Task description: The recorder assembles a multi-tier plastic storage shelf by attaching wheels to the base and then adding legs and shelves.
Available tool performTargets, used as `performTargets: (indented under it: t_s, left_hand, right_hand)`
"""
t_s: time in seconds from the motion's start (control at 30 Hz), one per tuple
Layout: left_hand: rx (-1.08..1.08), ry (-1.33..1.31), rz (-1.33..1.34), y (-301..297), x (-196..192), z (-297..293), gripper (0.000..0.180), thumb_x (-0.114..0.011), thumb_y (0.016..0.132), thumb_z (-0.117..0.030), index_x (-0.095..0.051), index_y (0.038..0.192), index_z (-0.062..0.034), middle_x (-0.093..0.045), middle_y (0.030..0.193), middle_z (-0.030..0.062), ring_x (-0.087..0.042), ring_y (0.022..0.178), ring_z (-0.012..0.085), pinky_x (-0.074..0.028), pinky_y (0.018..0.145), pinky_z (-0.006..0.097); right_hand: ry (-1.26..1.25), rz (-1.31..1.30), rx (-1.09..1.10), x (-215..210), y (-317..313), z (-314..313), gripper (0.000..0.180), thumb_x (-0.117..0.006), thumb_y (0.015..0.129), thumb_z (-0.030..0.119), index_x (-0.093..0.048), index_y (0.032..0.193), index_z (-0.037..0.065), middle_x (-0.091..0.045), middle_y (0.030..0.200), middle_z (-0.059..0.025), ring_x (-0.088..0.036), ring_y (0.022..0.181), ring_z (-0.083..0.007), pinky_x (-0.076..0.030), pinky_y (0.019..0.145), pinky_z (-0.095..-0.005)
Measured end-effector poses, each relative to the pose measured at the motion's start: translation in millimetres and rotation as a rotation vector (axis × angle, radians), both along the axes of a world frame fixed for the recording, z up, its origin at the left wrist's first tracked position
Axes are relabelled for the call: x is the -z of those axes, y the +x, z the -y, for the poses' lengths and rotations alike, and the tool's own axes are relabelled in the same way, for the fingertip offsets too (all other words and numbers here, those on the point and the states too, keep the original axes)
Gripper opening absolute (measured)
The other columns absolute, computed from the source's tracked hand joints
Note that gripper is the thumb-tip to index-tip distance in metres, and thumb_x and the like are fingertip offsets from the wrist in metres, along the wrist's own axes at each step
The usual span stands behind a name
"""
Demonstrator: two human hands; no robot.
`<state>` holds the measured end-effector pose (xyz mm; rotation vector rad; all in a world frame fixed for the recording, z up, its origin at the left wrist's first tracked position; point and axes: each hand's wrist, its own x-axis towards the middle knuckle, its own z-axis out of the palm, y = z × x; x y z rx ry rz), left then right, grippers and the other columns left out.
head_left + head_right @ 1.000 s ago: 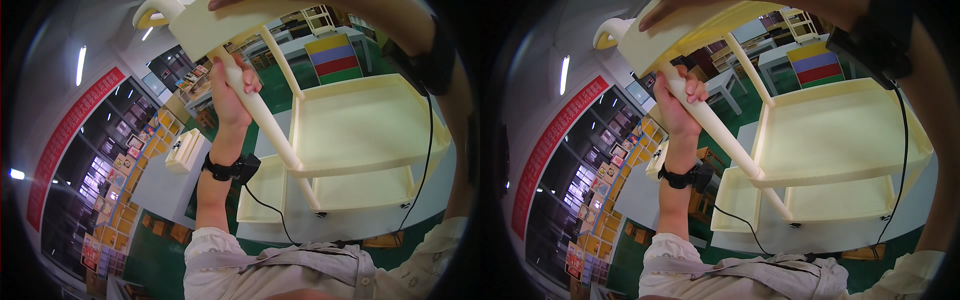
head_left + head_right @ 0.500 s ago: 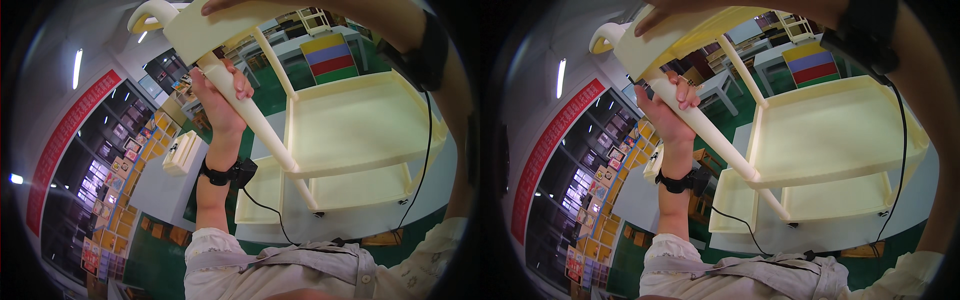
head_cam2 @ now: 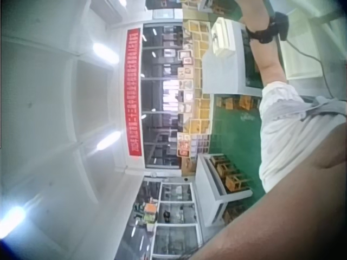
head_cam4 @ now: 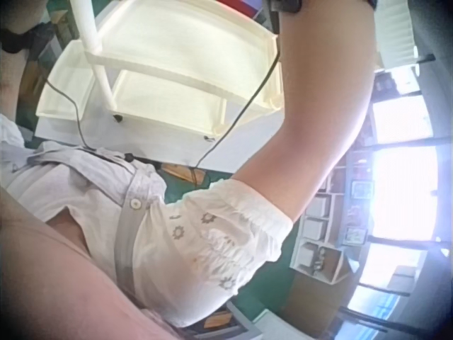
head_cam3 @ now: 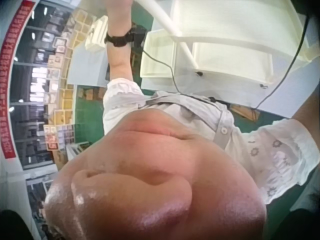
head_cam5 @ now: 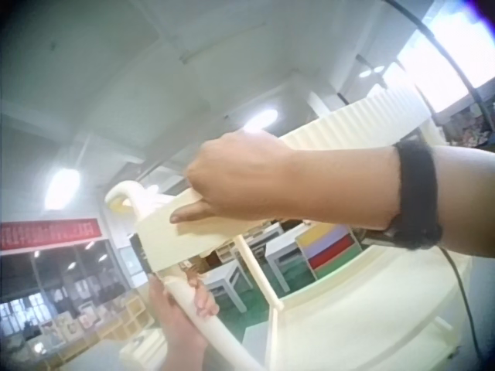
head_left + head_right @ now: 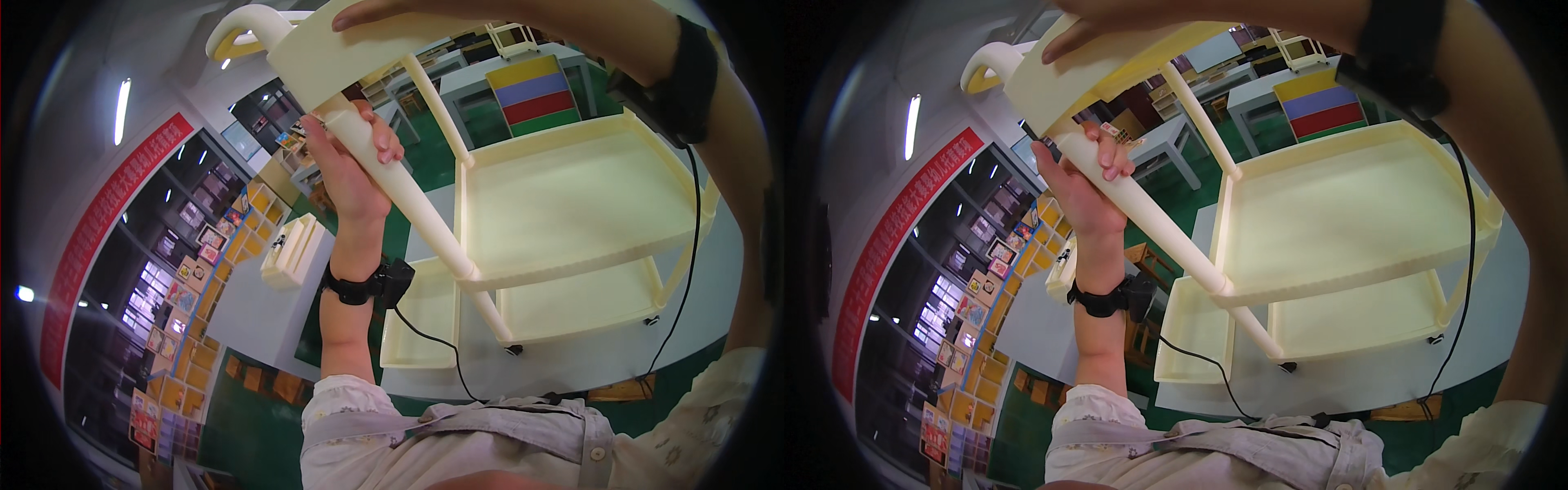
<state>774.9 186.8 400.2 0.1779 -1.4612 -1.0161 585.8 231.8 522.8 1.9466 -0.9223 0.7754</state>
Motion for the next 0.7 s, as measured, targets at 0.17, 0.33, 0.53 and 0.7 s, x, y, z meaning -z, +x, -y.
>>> performTargets:
  t_s: [0.17,0.33,0.53,0.7]
  left_hand:
    - [-0.264,-0.094,0.274,26.9,-15.4,8.2,0.065,-0.023,0.086,-0.058,-0.047,0.101,-0.0002,-0.055,0.076,0.0093,-0.054,0.070,0.0186,-0.043,0.072,0.030]
    - [-0.371,-0.459,-0.010,49.9,-64.4,28.7,0.055,-0.032,0.088,-0.048,-0.044,0.112,-0.0007,-0.053,0.102,0.0083,-0.050,0.095,0.0165,-0.037,0.085,0.029]
    - [-0.371,-0.431,0.015,1.1,-62.5,20.4,0.052,-0.042,0.085,-0.043,-0.043,0.116,-0.0015,-0.052,0.105,0.0087,-0.050,0.097,0.0166,-0.037,0.084,0.028]
    - [-0.449,-0.508,0.125,5.1,-56.2,19.3,0.059,-0.043,0.083,-0.049,-0.036,0.122,-0.0061,-0.049,0.106,0.0050,-0.048,0.099,0.0134,-0.038,0.083,0.027]
  right_hand:
    - [0.056,-0.009,0.050,4.2,-8.1,-5.6,0.063,-0.044,0.079,0.057,-0.060,0.065,-0.002,-0.057,0.059,-0.0173,-0.058,0.056,-0.0296,-0.048,0.053,-0.0380]
    - [0.107,0.064,0.099,2.2,9.9,-17.6,0.063,-0.043,0.080,0.057,-0.060,0.063,-0.001,-0.054,0.052,-0.0138,-0.054,0.048,-0.0250,-0.046,0.047,-0.0333]
    - [0.002,0.003,0.055,6.0,-7.9,-23.9,0.063,-0.045,0.080,0.057,-0.058,0.056,0.001,-0.049,0.045,-0.0109,-0.051,0.042,-0.0224,-0.042,0.041,-0.0311]
    - [-0.036,0.002,-0.069,6.8,-11.6,-17.8,0.062,-0.047,0.078,0.056,-0.057,0.052,0.001,-0.047,0.042,-0.0106,-0.050,0.041,-0.0235,-0.040,0.040,-0.0319]
